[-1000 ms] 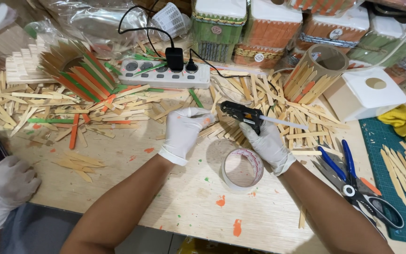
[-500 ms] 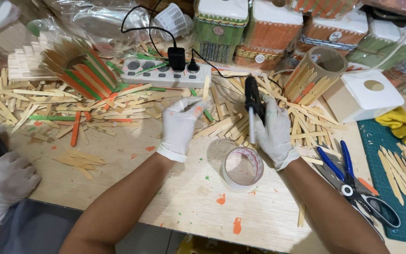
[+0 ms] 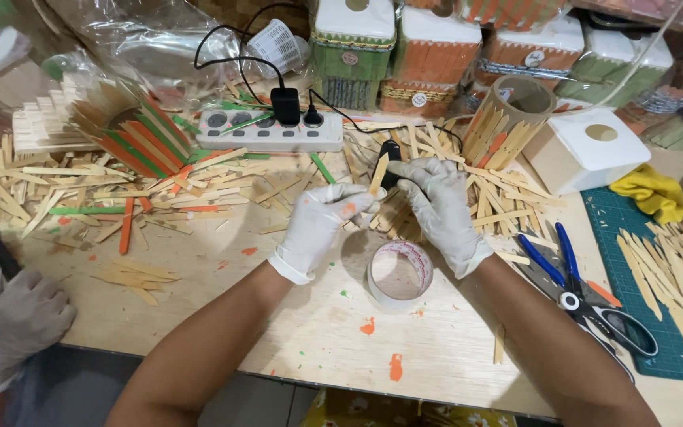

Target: The person is crafting a decorative item by cutting popsicle sticks to size and gluing them onto a cylindrical container.

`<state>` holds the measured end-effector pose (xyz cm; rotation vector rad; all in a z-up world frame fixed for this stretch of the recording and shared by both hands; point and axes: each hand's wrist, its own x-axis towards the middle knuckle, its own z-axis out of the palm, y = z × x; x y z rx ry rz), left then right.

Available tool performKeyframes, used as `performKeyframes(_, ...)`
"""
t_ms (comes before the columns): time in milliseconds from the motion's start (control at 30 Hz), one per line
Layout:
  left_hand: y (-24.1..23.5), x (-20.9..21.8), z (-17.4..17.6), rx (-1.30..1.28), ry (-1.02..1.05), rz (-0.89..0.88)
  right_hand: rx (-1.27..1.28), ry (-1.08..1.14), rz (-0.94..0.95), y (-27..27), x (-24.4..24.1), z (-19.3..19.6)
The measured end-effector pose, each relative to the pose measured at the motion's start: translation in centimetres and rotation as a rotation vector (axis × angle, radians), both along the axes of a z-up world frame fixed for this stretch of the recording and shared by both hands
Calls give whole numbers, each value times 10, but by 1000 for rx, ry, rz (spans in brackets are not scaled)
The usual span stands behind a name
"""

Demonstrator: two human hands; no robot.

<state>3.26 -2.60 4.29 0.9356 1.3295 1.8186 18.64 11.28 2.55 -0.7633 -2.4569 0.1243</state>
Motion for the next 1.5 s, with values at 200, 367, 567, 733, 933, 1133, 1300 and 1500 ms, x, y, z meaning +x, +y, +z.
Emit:
performKeyframes(200, -5, 3, 3, -36, -98, -109, -1001, 614, 265, -39, -11, -2)
performKeyframes(367, -8, 5, -4, -66, -157, -200, -1299, 840, 293, -47, -8, -7)
performKeyframes(567, -14, 13, -1, -69, -134, -294, -1339, 852, 342, -59, 11, 7)
performKeyframes(733, -21, 22, 4, -88, -132, -317, -1447, 946, 304, -82, 24, 33)
performKeyframes(933, -28, 44, 3, -81, 109, -70, -1523, 1010, 330, -75, 56, 34)
performKeyframes(1133, -53, 50, 47, -124, 784, -314, -1471, 1021, 294, -60, 87, 22)
performKeyframes(1300, -35, 48, -16, -93, 1543, -495, -1332, 993, 203, -55, 101, 29)
performKeyframes(1500, -16, 55, -4, -432, 1307, -394, -1109, 844, -27, -68, 102, 38)
